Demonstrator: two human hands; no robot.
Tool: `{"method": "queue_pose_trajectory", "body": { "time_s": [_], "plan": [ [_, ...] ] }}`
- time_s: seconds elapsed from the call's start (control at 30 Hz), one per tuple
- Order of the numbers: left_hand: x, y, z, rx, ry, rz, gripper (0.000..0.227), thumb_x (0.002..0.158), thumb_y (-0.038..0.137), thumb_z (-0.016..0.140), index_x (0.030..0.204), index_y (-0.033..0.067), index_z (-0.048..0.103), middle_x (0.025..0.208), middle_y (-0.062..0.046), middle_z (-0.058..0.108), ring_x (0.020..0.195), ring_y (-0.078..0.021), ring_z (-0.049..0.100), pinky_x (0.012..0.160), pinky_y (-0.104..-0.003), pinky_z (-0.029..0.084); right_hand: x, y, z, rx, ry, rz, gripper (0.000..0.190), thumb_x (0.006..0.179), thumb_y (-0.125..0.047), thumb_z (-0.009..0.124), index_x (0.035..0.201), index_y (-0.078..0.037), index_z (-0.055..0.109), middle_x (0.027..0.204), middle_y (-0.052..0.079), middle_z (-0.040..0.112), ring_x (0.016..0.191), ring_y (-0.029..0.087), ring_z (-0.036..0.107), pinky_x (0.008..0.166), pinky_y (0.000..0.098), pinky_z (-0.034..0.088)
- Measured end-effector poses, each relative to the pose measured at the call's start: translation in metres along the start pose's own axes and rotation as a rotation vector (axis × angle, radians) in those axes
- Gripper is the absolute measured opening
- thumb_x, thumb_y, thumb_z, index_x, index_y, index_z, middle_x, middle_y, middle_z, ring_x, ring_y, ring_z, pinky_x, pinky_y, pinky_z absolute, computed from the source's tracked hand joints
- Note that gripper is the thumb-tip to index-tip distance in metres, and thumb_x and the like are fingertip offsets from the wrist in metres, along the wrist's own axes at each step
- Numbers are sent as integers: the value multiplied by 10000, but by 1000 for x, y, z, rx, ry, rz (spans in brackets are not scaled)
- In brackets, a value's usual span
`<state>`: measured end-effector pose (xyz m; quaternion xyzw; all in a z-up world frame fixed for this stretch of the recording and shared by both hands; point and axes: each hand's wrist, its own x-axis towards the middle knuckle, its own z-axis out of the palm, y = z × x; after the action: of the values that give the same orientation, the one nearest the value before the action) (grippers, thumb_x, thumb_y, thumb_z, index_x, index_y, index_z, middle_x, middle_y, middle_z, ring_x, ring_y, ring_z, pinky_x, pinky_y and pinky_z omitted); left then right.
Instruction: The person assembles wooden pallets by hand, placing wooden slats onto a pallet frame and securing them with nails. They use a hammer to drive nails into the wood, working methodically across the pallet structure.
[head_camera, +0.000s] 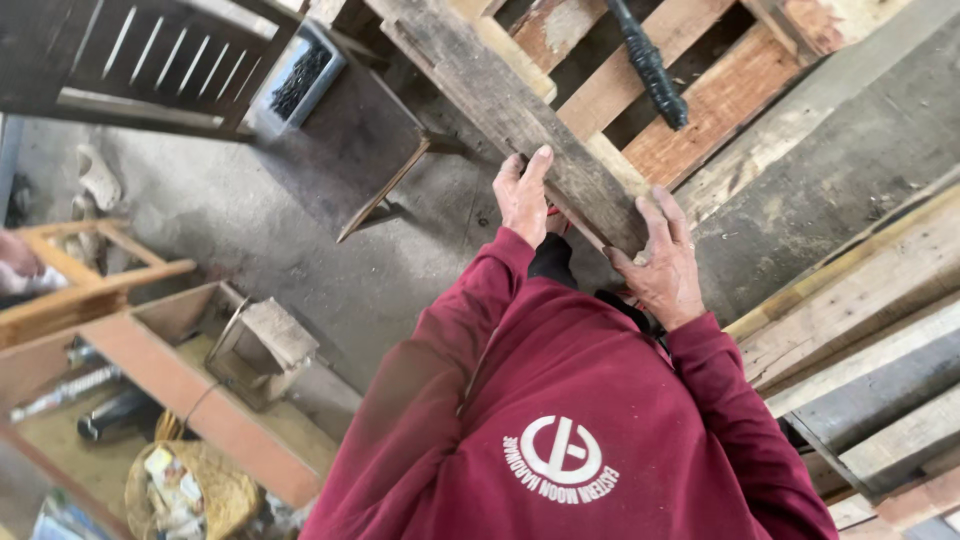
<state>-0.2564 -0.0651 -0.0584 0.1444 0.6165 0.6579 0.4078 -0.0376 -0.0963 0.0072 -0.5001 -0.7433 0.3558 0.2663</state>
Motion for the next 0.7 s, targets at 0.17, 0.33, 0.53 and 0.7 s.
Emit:
{"method": "queue_pose_trajectory", "body": {
  "time_s": [0.17, 0.33, 0.53, 0.7],
  "plan": [
    [-24, 28, 36, 178, -287, 149, 192, 935, 99, 762, 942, 24, 585, 924, -27, 594, 843, -118, 528, 754, -303, 501, -20, 4, -16, -153, 121, 44, 720, 826, -156, 810, 1463, -19, 503, 1480, 208, 504, 1410, 447, 451, 1182, 528, 372],
    [-84, 48, 111, 771, -802, 1137, 276, 1022, 81, 714, 1286, 29, 653, 1320, -273, 561, 1212, -331, 597, 1028, -367, 521, -89, 27, -29, 311, 388, 432, 494, 985, -134, 631, 1454, 2, 556, 1171, 211, 599, 1017, 328, 591, 933, 425, 517],
    [-166, -14, 167, 555, -1431, 123, 335, 982, 239, 739, 1253, 54, 675, 1177, -104, 715, 1036, -233, 677, 909, -345, 556, -188, 72, -67, 750, 998, 628, 452, 1108, -358, 545, 1329, 30, 614, 960, 148, 713, 793, 190, 684, 723, 332, 578],
    [-224, -100, 156, 854, -1670, 4, 384, 926, 290, 744, 1220, 48, 691, 1046, -118, 731, 941, -220, 708, 861, -336, 559, -282, 120, -113, 751, 1324, 638, 416, 1087, -446, 542, 1141, -36, 584, 996, 128, 719, 799, 186, 711, 681, 322, 619]
  ]
}}
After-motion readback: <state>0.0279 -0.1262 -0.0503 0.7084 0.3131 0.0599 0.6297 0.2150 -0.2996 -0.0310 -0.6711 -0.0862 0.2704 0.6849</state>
